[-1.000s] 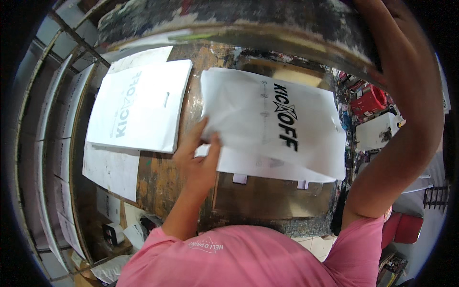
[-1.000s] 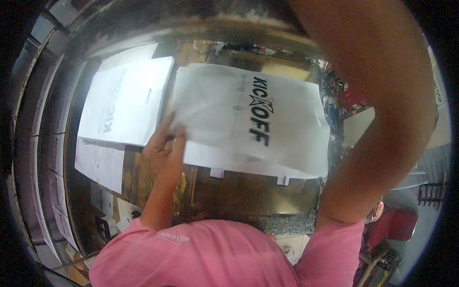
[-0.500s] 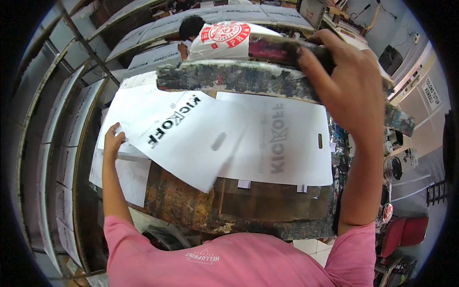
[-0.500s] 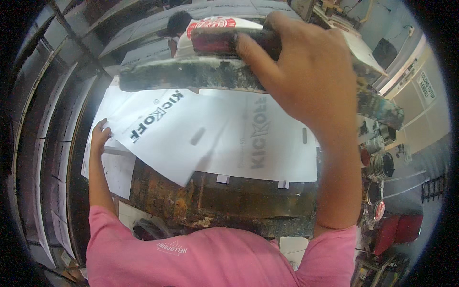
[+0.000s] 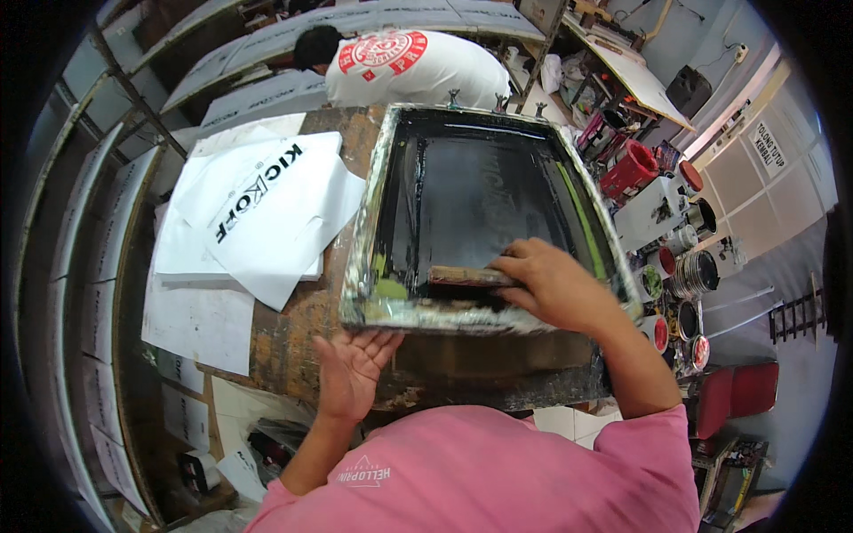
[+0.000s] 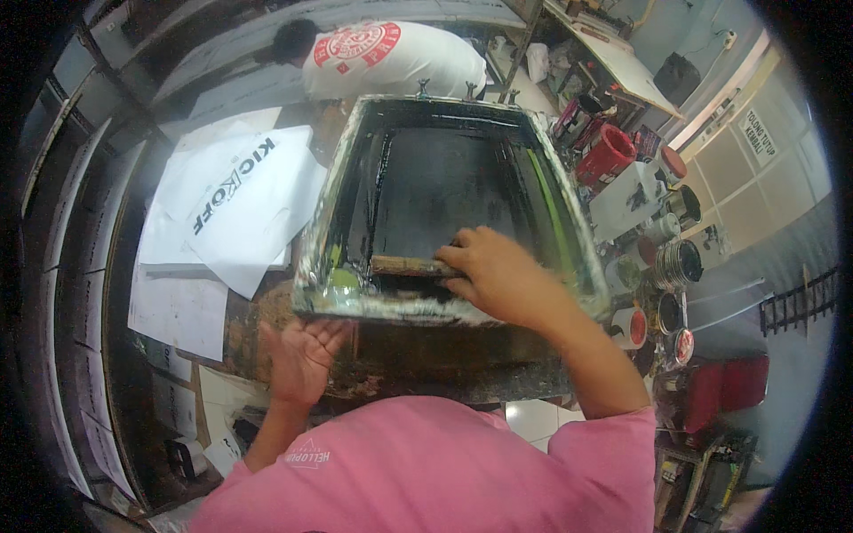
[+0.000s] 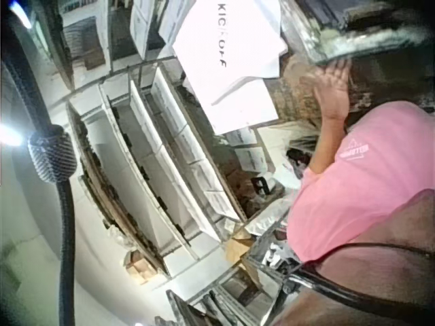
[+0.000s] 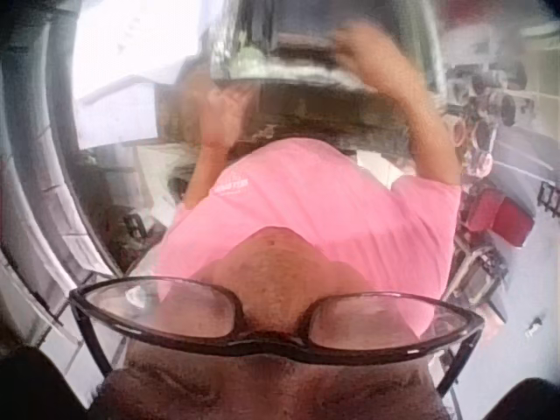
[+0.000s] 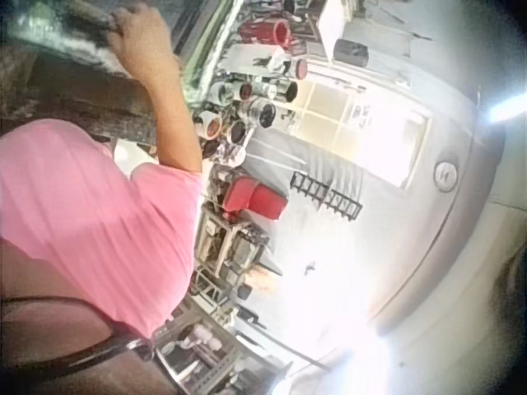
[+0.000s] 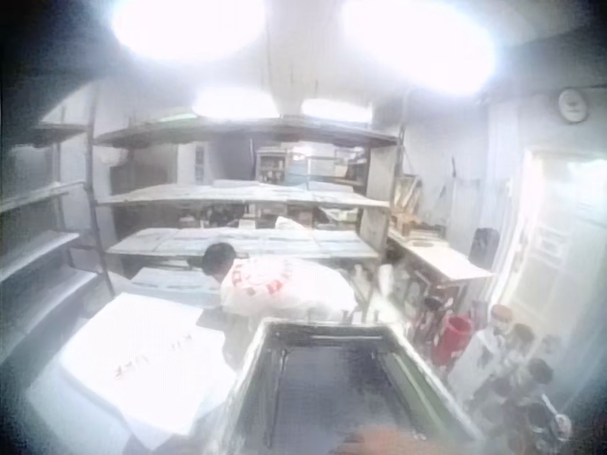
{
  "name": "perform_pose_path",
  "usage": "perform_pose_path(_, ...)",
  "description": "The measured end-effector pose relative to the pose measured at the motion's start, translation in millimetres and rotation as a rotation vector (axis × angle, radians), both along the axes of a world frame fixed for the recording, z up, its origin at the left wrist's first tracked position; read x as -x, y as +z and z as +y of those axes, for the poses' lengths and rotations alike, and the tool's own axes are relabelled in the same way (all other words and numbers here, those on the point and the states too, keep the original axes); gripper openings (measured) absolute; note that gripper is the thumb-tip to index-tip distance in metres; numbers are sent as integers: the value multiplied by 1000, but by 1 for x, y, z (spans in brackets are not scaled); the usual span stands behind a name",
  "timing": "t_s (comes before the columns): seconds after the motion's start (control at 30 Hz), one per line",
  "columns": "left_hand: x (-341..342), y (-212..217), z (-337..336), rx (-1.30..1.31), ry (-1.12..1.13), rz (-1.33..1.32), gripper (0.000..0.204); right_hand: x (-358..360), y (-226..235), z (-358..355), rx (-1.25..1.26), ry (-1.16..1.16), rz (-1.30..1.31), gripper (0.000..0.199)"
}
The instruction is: The person screen prints logos onto white plastic bags by placing each bag under a screen, pulling a squeegee across the mesh to apply ink, and then lifting the screen to remove the printed bag.
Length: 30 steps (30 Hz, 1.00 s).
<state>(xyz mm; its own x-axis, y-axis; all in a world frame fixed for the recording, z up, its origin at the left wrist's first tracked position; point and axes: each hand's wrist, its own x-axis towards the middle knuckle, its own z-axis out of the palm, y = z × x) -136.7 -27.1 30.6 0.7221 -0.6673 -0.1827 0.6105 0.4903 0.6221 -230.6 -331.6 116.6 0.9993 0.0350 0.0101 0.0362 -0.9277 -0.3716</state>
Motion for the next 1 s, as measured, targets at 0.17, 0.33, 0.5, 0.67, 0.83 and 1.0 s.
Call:
perform_pose_path(0.17, -1, -74, 13, -358, -70, 152, 106, -96, -119, -72, 64, -104, -245, 39)
perform_pose_path(0.33, -6, -86, 7, -398, -17, 357, 110, -234, -151, -175, 259, -115, -391, 34)
perform_pose_path(0.5, -8, -98, 12, -461, -13, 343, 112, -284, -189, -211, 374, -178, -455, 34)
perform_pose_path(0.67, 0, -94, 8, -551, 63, 369, 105, -236, -190, -144, 431, -218, -427, 35)
perform_pose_path(0.83, -2, -102, 12, -477, 49, 318, 88, -131, -182, -73, 300, -188, -351, 41)
perform_pose_path(1.0, -2, -99, 9, -411, 10, 268, 101, -36, -151, 6, 178, -198, -181, 47)
